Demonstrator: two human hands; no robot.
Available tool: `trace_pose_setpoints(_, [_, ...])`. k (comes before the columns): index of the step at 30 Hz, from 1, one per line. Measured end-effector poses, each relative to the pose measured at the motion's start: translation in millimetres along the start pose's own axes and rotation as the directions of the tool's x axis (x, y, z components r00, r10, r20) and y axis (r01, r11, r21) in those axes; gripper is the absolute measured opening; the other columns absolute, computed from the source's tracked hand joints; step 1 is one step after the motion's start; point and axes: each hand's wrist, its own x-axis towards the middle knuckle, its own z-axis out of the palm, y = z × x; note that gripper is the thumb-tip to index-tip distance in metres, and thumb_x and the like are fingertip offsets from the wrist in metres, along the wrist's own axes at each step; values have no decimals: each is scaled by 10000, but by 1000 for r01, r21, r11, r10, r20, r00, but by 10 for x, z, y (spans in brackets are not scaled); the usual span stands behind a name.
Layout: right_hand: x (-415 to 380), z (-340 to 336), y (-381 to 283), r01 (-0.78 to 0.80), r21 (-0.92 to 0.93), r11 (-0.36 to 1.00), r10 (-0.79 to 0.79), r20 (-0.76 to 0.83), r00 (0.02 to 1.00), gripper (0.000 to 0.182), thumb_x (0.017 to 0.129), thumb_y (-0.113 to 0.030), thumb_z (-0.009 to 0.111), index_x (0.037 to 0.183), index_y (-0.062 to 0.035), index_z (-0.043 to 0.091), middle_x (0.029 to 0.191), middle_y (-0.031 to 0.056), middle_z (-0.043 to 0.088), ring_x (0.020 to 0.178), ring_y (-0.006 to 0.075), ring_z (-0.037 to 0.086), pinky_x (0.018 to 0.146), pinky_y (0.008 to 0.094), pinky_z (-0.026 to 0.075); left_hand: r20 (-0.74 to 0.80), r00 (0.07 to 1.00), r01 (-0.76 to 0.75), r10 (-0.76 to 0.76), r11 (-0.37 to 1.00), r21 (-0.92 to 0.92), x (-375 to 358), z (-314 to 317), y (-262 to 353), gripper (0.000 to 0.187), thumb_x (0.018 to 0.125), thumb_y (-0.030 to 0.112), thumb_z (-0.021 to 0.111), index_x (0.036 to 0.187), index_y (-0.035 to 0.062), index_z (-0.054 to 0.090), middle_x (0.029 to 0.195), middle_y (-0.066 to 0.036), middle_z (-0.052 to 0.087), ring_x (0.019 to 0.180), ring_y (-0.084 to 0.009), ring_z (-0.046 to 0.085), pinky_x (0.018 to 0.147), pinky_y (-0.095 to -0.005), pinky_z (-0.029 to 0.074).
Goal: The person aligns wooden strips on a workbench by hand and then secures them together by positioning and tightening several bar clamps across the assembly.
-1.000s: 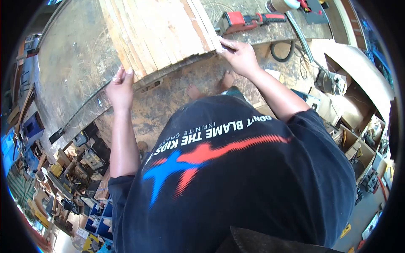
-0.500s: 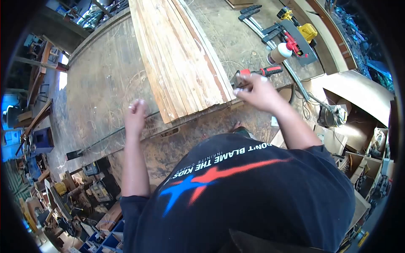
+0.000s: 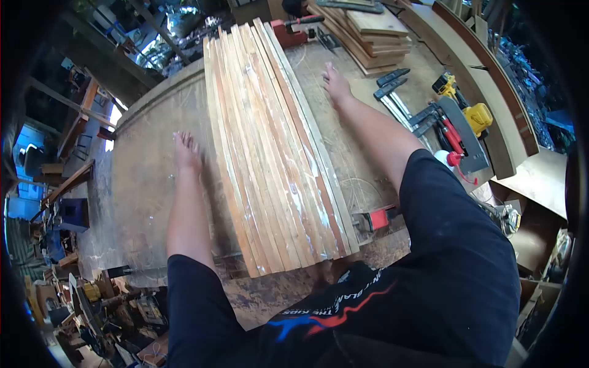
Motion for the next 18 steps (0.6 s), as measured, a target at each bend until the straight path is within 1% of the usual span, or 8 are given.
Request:
trace_pose_setpoints(1, [35,118,251,24,82,996,-23,-21,1000,761,1066,-576,421,1546,13,409,1555,192,477,1425,275,447,1186,401,326,22,999,32,-31,999,-20,-45,191,-117,802,1068,648,314,1628,76,274,1652,-130,363,1504,-292,364,1249,-484,209])
trace_pose_setpoints(3, [-447,564,229,57,-55,997,-36,335,942,860,1075,-608,344,1625,32,177,1707,188,208,1576,283,189,1274,384,123,199,975,84,-100,993,88,-282,525,-109,829,1068,665,269,1616,44,297,1650,-142,366,1503,-281,364,1253,-433,209])
trace_pose_setpoints(5, [-38,555,700,-42,85,996,0,438,899,875,1077,-610,341,1624,46,149,1702,184,223,1568,280,209,1268,376,150,257,957,96,-135,983,159,-429,691,-77,859,1065,682,236,1599,15,326,1640,-153,379,1495,-269,372,1248,-390,222])
trace_pose_setpoints(9, [-88,581,492,-158,217,963,14,546,838,900,1067,-634,349,1632,29,123,1676,189,290,1555,274,235,1254,380,205,232,967,63,-100,984,164,-305,724,-41,906,1051,712,220,1579,-11,361,1603,-160,435,1461,-257,417,1220,-365,279])
trace_pose_setpoints(12, [-220,537,361,-435,425,794,153,552,820,907,1053,-651,376,1634,10,156,1640,201,364,1520,280,314,1228,392,276,296,950,73,-104,991,116,-321,628,-62,952,1025,756,238,1569,-12,377,1577,-163,475,1432,-260,455,1201,-384,316])
trace_pose_setpoints(14, [-203,470,221,-280,280,918,219,230,948,875,1050,-654,383,1609,5,249,1604,205,415,1466,292,396,1203,397,317,242,962,100,-125,989,111,-263,570,-23,938,1023,755,261,1558,-3,401,1557,-171,498,1431,-259,461,1191,-387,325])
trace_pose_setpoints(16, [-96,275,157,-221,182,958,231,-39,972,837,1047,-650,392,1570,3,348,1578,212,450,1409,312,469,1180,404,346,82,988,122,-133,984,128,-60,371,9,912,1021,748,295,1537,9,433,1508,-170,540,1396,-255,490,1165,-385,350])
trace_pose_setpoints(18, [154,151,243,-27,98,995,53,-265,963,801,1042,-640,405,1529,-4,426,1547,220,479,1381,332,498,1166,413,357,-99,984,157,-145,980,120,101,167,-25,860,1021,729,345,1498,24,472,1410,-152,597,1294,-243,548,1104,-375,398])
